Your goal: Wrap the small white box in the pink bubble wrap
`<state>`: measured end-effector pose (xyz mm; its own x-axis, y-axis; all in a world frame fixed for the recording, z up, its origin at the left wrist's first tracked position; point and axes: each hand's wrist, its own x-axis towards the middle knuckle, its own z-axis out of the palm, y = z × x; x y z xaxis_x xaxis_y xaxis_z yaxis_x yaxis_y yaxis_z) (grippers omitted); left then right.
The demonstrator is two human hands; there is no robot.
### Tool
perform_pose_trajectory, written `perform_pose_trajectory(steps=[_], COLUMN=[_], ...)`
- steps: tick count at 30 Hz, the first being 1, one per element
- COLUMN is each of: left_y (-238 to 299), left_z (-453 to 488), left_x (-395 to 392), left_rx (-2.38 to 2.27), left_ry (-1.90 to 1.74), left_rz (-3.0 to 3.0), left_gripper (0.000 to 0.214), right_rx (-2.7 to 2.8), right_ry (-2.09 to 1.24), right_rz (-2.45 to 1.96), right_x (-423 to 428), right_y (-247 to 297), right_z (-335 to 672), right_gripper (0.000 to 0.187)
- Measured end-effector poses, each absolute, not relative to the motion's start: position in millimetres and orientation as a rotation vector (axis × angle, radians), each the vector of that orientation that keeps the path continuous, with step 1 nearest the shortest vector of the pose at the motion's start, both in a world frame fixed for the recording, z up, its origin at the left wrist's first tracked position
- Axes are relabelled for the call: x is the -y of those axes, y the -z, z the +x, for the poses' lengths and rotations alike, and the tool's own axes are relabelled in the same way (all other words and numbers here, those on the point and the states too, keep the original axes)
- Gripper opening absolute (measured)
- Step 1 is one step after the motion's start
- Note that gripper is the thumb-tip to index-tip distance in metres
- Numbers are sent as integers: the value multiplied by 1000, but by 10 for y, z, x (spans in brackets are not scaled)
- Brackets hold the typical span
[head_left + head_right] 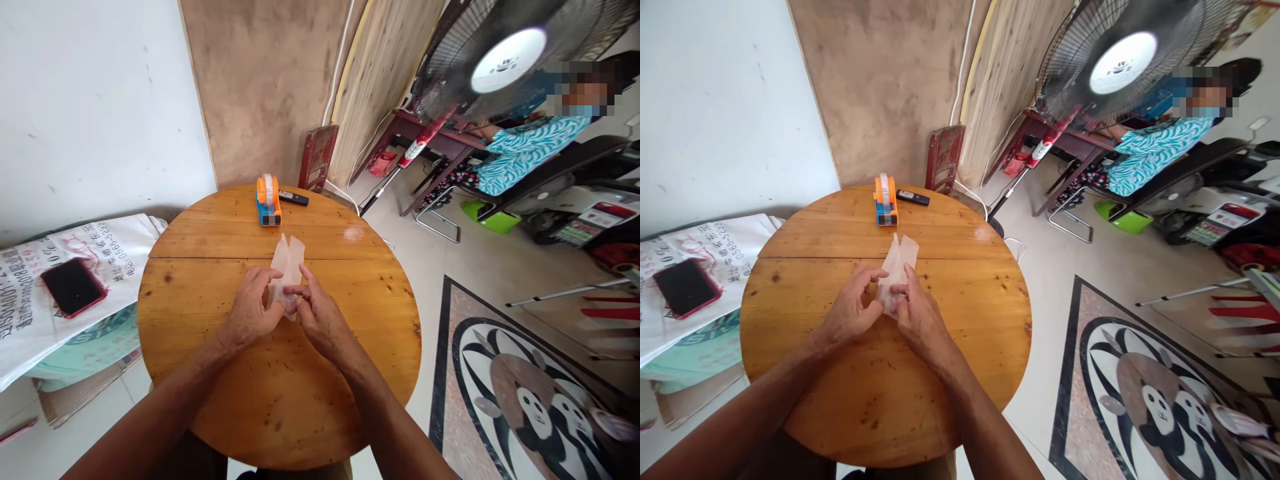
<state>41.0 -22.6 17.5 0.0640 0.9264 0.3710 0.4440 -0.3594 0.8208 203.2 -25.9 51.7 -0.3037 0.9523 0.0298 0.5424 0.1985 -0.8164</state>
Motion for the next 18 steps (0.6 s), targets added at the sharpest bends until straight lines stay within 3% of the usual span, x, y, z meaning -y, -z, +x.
perform_pose_trajectory(steps=[5,12,18], left_y=[-197,-161,-103], left_z=[492,485,470], left_x=[237,231,218], left_rx=[-1460,-1387,-1405], left_ry=[-1173,-1161,-1116], left_rz=[1806,1821,1837], left_gripper=[16,10,18], right_rx=[1939,1964,1995], right_ry=[-951,-974,-1002], right_rz=[-1370,-1308,-1299], right_x=[232,189,54], right_y=[-517,-504,-561], right_z=[2060,2089,2189], right_gripper=[66,67,59])
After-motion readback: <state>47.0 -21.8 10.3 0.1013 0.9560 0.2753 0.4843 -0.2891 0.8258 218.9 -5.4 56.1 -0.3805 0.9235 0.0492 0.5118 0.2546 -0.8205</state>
